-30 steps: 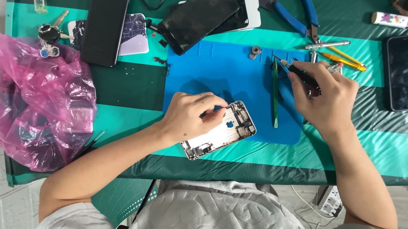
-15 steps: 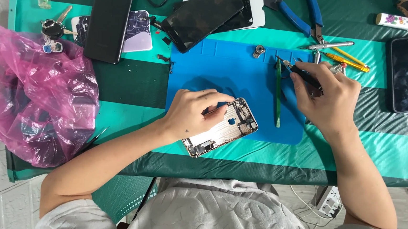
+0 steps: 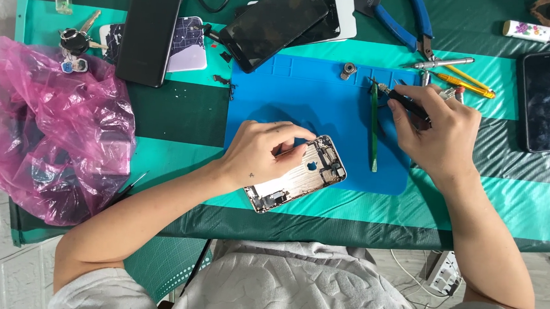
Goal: Removing internal components from a smartphone using a precision screwdriver and manual manipulation.
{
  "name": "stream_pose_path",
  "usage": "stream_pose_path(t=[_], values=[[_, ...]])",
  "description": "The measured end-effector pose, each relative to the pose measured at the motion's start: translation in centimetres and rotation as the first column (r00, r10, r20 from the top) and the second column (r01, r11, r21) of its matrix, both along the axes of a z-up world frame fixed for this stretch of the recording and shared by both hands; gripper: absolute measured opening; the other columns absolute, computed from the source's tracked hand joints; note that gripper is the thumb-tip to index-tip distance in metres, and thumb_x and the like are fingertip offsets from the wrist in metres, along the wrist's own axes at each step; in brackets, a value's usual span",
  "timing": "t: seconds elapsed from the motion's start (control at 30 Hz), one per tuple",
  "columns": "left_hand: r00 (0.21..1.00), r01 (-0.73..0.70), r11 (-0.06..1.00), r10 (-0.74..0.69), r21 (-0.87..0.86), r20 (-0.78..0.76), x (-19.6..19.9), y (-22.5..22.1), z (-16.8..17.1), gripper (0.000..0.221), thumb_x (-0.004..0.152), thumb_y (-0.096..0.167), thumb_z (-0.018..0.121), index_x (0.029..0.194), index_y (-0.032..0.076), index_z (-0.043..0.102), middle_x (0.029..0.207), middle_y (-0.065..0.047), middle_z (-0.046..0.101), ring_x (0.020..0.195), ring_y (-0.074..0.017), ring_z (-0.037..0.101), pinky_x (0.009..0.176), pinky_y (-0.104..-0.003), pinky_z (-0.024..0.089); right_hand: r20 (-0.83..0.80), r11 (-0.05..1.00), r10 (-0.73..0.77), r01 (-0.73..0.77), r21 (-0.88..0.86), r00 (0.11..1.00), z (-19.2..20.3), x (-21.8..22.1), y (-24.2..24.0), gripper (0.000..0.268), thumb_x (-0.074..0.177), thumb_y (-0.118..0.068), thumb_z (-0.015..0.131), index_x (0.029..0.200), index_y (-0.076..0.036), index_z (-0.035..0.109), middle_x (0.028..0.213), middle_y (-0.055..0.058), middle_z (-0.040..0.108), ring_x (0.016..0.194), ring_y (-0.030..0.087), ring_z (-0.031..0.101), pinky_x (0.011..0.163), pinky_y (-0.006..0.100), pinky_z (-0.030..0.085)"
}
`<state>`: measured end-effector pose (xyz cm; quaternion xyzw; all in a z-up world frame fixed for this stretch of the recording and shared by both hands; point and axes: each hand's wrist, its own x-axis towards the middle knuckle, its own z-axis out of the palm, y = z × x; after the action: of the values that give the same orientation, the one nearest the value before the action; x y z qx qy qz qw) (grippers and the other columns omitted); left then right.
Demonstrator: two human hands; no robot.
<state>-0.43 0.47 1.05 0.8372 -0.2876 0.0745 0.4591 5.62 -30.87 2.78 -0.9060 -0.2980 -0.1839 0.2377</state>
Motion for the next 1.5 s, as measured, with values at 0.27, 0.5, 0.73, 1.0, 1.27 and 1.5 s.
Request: stream_pose_path(t=[0.27, 0.5, 0.73, 1.0, 1.27, 1.5], values=[[1.000, -0.018, 1.000, 0.018, 0.010, 0.023, -0.2, -0.1, -0.3, 0.016, 0.099, 0.012, 0.070, 0.115, 0.014, 0.073, 0.077, 0.001, 0.069, 0.056, -0.0113, 0.058, 0.055, -0.031, 0.049, 0.000, 1.000, -0.002, 0.002, -0.007, 1.000, 0.1, 0.1, 0.1, 0.016, 0.109, -0.010, 0.082, 0.120, 0.002, 0.080, 0.090, 0.008, 0.073, 0.069, 0.020, 0.065, 0.063, 0.031, 0.046], [0.997, -0.008, 0.999, 0.004, 0.051, 0.071, -0.2, -0.2, -0.1, 0.016, 0.101, 0.012, 0.068, 0.115, 0.010, 0.074, 0.079, 0.001, 0.069, 0.053, -0.0100, 0.055, 0.048, -0.028, 0.045, -0.006, 1.000, 0.000, 0.000, -0.002, 1.000, -0.1, 0.1, 0.1, 0.016, 0.108, -0.010, 0.083, 0.119, 0.002, 0.081, 0.089, 0.007, 0.073, 0.070, 0.019, 0.066, 0.062, 0.031, 0.047], [0.997, -0.024, 0.999, 0.026, -0.026, 0.075, 0.1, -0.1, 0.9, 0.015, 0.097, 0.014, 0.066, 0.110, 0.013, 0.074, 0.062, 0.001, 0.060, 0.046, -0.0226, 0.061, 0.044, -0.030, 0.049, -0.091, 0.992, -0.020, 0.031, 0.124, 0.996, -0.2, 0.1, 0.5, 0.018, 0.101, -0.001, 0.082, 0.119, -0.002, 0.083, 0.069, 0.011, 0.069, 0.051, 0.025, 0.060, 0.054, 0.030, 0.048], [0.804, -0.196, 0.944, 0.000, 0.266, 0.594, -0.6, 1.2, 5.0, 0.026, 0.105, 0.012, 0.056, 0.125, 0.015, 0.071, 0.082, 0.003, 0.054, 0.052, -0.0140, 0.054, 0.052, -0.025, 0.049, -0.206, 0.854, 0.206, -0.073, 0.515, 0.957, 1.6, -1.2, 3.2, 0.018, 0.098, 0.011, 0.071, 0.115, 0.011, 0.073, 0.080, 0.022, 0.071, 0.063, 0.030, 0.073, 0.056, 0.038, 0.055], [0.663, -0.294, 0.890, -0.072, 0.348, 0.745, -1.8, 0.5, 5.9, 0.024, 0.104, 0.005, 0.055, 0.120, 0.011, 0.071, 0.094, -0.002, 0.051, 0.065, -0.0154, 0.054, 0.055, -0.026, 0.048, -0.130, 0.874, 0.177, -0.096, 0.476, 0.975, 1.0, -0.5, 2.9, 0.017, 0.097, 0.012, 0.074, 0.114, 0.009, 0.074, 0.081, 0.022, 0.073, 0.061, 0.029, 0.071, 0.055, 0.036, 0.054], [0.593, -0.278, 0.880, -0.159, 0.386, 0.789, -1.7, -0.1, 4.8, 0.011, 0.102, 0.011, 0.057, 0.100, 0.014, 0.068, 0.096, -0.005, 0.050, 0.069, -0.0178, 0.048, 0.056, -0.026, 0.044, -0.121, 0.876, 0.199, -0.121, 0.467, 0.972, 0.4, -0.1, 2.3, 0.016, 0.097, 0.012, 0.074, 0.114, 0.009, 0.075, 0.080, 0.022, 0.073, 0.057, 0.027, 0.068, 0.053, 0.035, 0.053]])
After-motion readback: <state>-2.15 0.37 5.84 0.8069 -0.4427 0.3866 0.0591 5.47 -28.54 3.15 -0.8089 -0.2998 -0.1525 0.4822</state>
